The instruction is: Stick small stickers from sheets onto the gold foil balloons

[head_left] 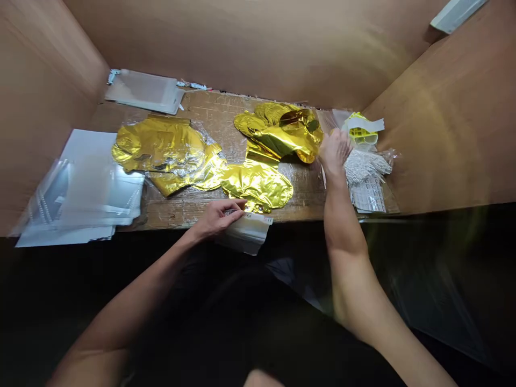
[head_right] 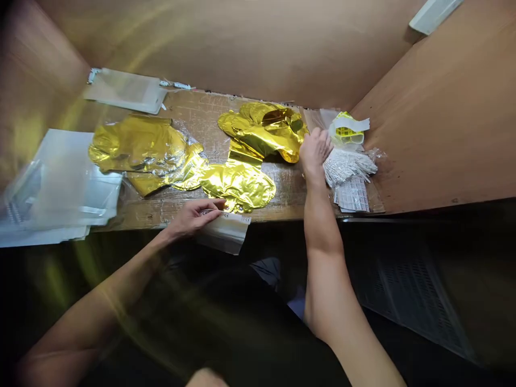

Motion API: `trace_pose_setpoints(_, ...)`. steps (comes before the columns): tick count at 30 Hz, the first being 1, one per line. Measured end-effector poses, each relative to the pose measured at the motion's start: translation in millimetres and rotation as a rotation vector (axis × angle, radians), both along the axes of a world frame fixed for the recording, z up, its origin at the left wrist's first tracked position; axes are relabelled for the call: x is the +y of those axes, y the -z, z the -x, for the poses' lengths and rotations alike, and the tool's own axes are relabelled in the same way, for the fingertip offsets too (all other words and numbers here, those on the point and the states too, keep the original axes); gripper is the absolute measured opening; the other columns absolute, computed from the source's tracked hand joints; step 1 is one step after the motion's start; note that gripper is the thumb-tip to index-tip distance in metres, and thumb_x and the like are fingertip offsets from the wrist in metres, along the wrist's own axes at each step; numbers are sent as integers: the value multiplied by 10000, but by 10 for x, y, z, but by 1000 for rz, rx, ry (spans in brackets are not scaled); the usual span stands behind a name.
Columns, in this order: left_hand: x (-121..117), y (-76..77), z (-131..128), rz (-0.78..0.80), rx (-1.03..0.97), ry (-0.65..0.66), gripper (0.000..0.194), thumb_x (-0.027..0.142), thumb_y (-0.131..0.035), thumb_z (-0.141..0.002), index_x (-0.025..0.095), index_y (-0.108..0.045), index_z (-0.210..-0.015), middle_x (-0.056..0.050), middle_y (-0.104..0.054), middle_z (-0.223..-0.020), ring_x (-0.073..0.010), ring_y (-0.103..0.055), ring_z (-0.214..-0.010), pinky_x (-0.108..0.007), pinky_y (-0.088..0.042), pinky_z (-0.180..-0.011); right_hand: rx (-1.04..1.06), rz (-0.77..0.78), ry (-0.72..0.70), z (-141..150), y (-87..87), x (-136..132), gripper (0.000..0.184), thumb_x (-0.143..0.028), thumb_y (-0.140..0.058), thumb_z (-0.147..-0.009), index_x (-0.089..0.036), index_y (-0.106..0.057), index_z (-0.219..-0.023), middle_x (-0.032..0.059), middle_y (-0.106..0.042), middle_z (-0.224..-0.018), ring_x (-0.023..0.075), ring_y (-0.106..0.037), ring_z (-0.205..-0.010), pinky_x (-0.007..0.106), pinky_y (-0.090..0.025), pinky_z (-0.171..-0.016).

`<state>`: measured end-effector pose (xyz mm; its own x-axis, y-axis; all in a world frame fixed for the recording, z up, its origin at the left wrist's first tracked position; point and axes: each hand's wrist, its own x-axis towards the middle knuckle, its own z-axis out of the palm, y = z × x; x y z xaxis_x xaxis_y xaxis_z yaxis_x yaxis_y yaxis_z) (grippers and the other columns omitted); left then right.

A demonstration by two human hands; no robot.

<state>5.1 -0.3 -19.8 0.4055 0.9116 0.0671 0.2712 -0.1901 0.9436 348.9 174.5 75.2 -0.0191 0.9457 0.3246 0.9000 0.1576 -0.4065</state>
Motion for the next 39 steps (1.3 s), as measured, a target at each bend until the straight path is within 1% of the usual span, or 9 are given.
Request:
trace_pose_setpoints(2,33,-45,26,128,-60,-102,342,497,-696,-944,172,-768,-866,-118,-827,-1102,-269,-766,-1028,-339,-560,-853,57,76,-143,95,19,-273,445,-404,-393,-1140,-106,-712,-1054,123,-681,-912,173,-576,-807,329,-453,-749)
trace_pose_setpoints(6,53,-91,46,160,-52,-188,407,553,-739,-873,153,-769,-805,-50,-751,-786,-187,-662,-742,-277,-470,-685,315,527,-684,489,265,-1128,350,-437,-554,-1077,-161,-769,-1087,70,-761,-933,171,-670,-798,303,-517,-741)
trace_pose_setpoints(10,53,-126,46,179,-40,-203,407,549,-749,-844,148,-754,-769,-22,-685,-725,-153,-581,-682,-261,-413,-637,413,421,-719,643,497,-1580,257,-361,-603,-1064,-192,-787,-1122,64,-804,-994,180,-728,-862,295,-540,-780)
trace_pose_setpoints(19,34,-137,88,289,-80,-217,423,564,-790,-804,143,-753,-781,-15,-664,-702,-135,-539,-613,-245,-371,-559,-119,-103,-849,621,593,-1630,196,-180,-569,-1059,-244,-753,-1080,81,-777,-1078,206,-623,-897,382,-455,-795)
trace_pose_setpoints(23,11,-111,113,190,-59,-188,379,530,-753,-883,159,-761,-804,-38,-728,-756,-176,-641,-681,-271,-457,-616,164,-76,-789,707,518,-1662,130,-242,-583,-1057,-236,-692,-987,82,-723,-999,224,-604,-928,403,-469,-831)
trace_pose_setpoints(27,-49,-17,72,-140,-12,83,248,395,-687,-979,191,-760,-857,-123,-793,-1242,-277,-732,-1155,-392,-552,-992,531,78,-577,788,466,-1472,167,-342,-581,-1054,-220,-634,-953,47,-674,-907,199,-613,-866,357,-486,-805)
trace_pose_setpoints(32,-145,121,-49,-463,297,288,186,293,-607,-1028,220,-756,-945,-98,-673,-1513,-320,-607,-1431,-503,-440,-1157,209,382,-600,983,629,-1181,177,-284,-584,-1025,-193,-651,-889,38,-715,-871,186,-608,-830,335,-425,-824)
trace_pose_setpoints(36,-180,150,-92,-502,372,281,198,262,-573,-1042,226,-749,-957,-72,-665,-1525,-291,-615,-1432,-471,-442,-1121,-184,211,-499,1032,734,-1153,158,-292,-579,-1047,-178,-671,-987,120,-744,-1025,260,-596,-980,408,-335,-930)
trace_pose_setpoints(39,-179,144,-88,-536,399,293,208,263,-554,-1057,218,-733,-961,-73,-655,-1536,-281,-613,-1435,-461,-439,-1085,-257,128,-421,961,731,-1157,199,-322,-539,-1076,-180,-664,-1013,146,-730,-1042,278,-570,-1002,418,-312,-937)
